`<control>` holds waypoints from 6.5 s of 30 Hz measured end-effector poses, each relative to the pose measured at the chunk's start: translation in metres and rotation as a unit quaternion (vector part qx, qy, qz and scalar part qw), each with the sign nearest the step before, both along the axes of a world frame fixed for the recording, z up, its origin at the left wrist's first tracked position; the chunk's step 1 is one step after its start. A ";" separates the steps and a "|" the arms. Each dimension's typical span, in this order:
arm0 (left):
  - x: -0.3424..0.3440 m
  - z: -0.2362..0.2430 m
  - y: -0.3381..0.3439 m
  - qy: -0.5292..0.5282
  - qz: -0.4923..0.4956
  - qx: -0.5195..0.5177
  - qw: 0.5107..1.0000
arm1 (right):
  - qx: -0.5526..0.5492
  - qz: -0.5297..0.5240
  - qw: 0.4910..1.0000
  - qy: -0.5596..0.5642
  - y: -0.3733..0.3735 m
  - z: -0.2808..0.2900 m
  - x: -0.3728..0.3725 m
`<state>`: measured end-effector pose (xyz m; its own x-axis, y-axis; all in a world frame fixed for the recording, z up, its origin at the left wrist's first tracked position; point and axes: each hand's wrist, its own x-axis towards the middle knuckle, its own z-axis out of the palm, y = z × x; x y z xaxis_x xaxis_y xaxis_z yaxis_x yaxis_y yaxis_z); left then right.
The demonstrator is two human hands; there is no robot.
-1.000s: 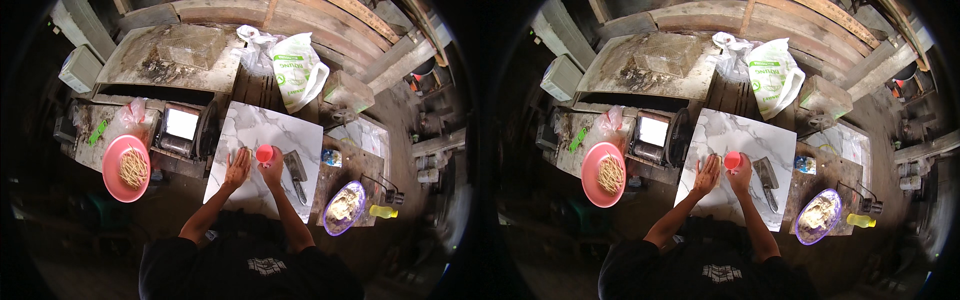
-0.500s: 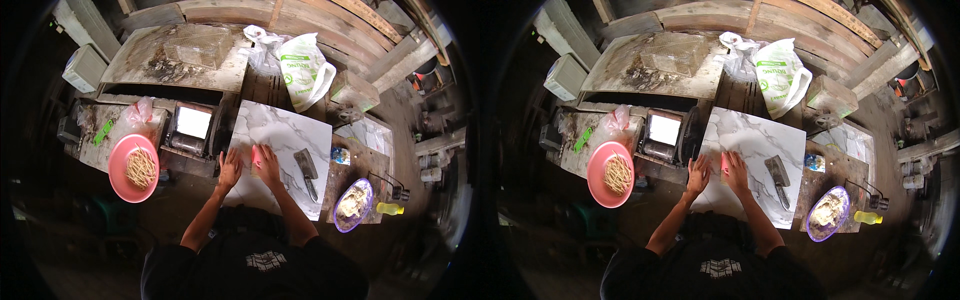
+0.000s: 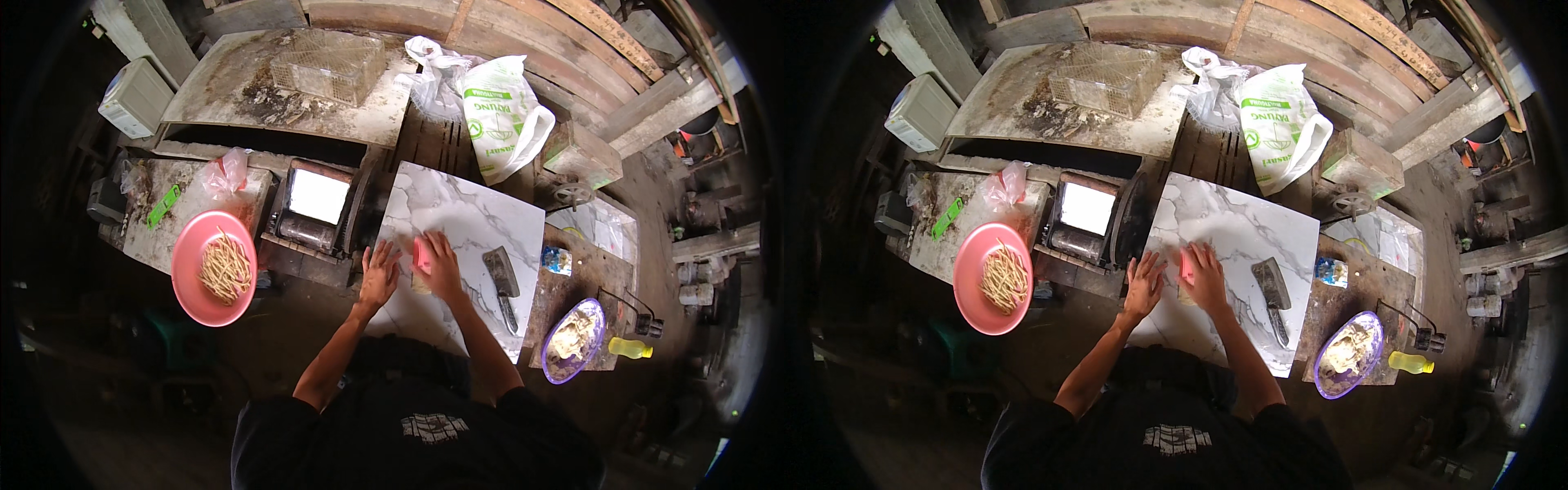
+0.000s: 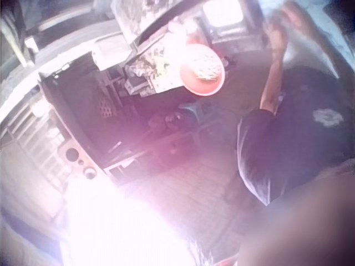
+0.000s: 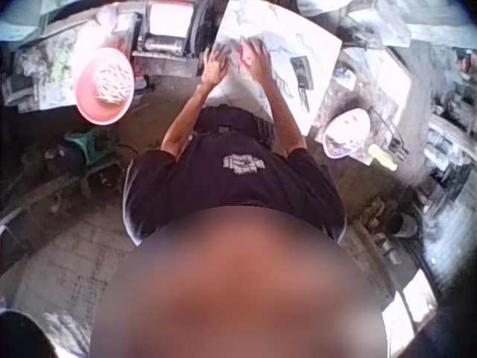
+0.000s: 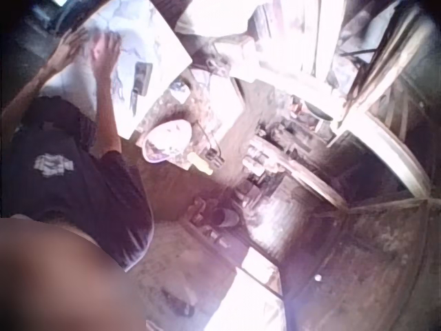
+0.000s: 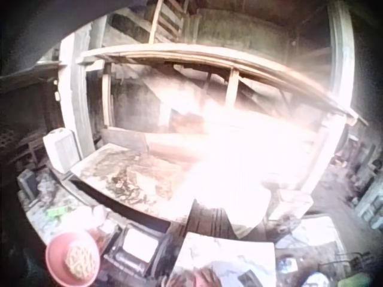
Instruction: The person prepares dough by hand on a tiled surface, rolling it into thin sheets and using a large knife to cut it into strips.
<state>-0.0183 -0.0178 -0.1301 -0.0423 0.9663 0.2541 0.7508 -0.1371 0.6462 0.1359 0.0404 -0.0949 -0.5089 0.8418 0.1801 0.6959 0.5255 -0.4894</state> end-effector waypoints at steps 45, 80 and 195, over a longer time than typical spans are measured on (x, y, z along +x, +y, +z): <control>0.002 0.006 -0.011 -0.009 -0.010 -0.008 1.000 | 0.042 -0.005 0.999 0.015 -0.048 0.010 0.002; 0.000 0.002 -0.012 -0.025 -0.022 -0.044 0.998 | 0.092 -0.091 0.985 -0.112 -0.037 0.008 -0.028; 0.006 0.009 0.013 0.258 -0.138 -0.112 0.950 | -0.230 -0.321 0.886 0.241 -0.106 0.029 -0.074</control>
